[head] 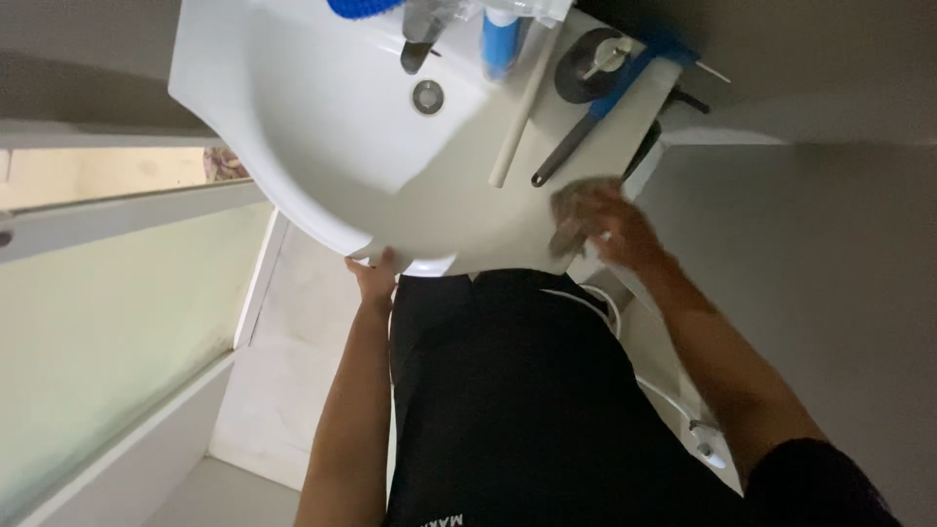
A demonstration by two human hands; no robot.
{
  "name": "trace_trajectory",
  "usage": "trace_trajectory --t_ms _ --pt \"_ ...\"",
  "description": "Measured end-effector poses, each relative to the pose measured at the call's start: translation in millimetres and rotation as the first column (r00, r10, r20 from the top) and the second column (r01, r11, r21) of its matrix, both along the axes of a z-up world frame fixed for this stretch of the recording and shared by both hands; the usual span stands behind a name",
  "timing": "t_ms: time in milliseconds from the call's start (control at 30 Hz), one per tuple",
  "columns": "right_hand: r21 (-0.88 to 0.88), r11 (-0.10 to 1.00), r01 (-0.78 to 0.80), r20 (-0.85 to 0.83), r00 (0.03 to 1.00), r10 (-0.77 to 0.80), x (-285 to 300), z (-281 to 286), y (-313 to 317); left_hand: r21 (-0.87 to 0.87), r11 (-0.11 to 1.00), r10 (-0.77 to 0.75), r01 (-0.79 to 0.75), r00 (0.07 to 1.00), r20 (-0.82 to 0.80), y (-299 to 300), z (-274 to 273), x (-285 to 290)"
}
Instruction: The person scrubs the inside of a white bathroom sink using a blue scrubbing brush. After scrubbing, they switch to a brown cloth to wipe the sink basin and the surrounding countertop area.
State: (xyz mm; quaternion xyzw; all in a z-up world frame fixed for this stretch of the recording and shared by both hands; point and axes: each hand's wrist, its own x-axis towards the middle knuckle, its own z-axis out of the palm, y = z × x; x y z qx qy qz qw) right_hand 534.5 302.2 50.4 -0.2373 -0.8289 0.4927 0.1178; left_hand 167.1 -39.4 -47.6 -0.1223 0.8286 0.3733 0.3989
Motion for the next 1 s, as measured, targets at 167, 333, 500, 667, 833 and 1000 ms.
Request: trace_trajectory --t_ms 167,333,500,667,833,1000 --pt "0.257 0.966 0.021 -0.002 1.0 -0.021 -8.0 27.4 19.5 0.097 0.995 0.045 -0.036 0.994 -0.095 6.2 -4.7 -0.7" --pt "-0.003 1.0 0.023 -0.044 0.999 -0.023 -43.6 -11.2 -62.6 -0.139 0.983 -0.134 0.121 0.987 -0.084 -17.7 -43.9 -4.3" --pt "0.021 0.99 -0.137 0.106 0.985 0.134 -72.6 1.6 -73.5 -0.193 0.948 -0.287 0.254 0.943 -0.168 -15.3 -42.0 -18.9" --pt "-0.056 0.993 -0.103 0.214 0.97 0.112 -29.3 2.4 -40.7 -0.232 0.919 -0.368 0.318 0.905 -0.215 42.4 82.2 -46.7" --pt "0.183 0.983 0.014 0.322 0.944 -0.073 -56.3 11.4 -96.7 -0.151 0.871 -0.485 0.467 0.77 -0.414 30.1 64.0 -103.9" --pt "0.213 0.971 0.105 0.343 0.923 -0.175 -177.5 63.2 -145.0 -0.053 0.857 -0.479 0.513 0.754 -0.449 32.1 79.0 -169.6"
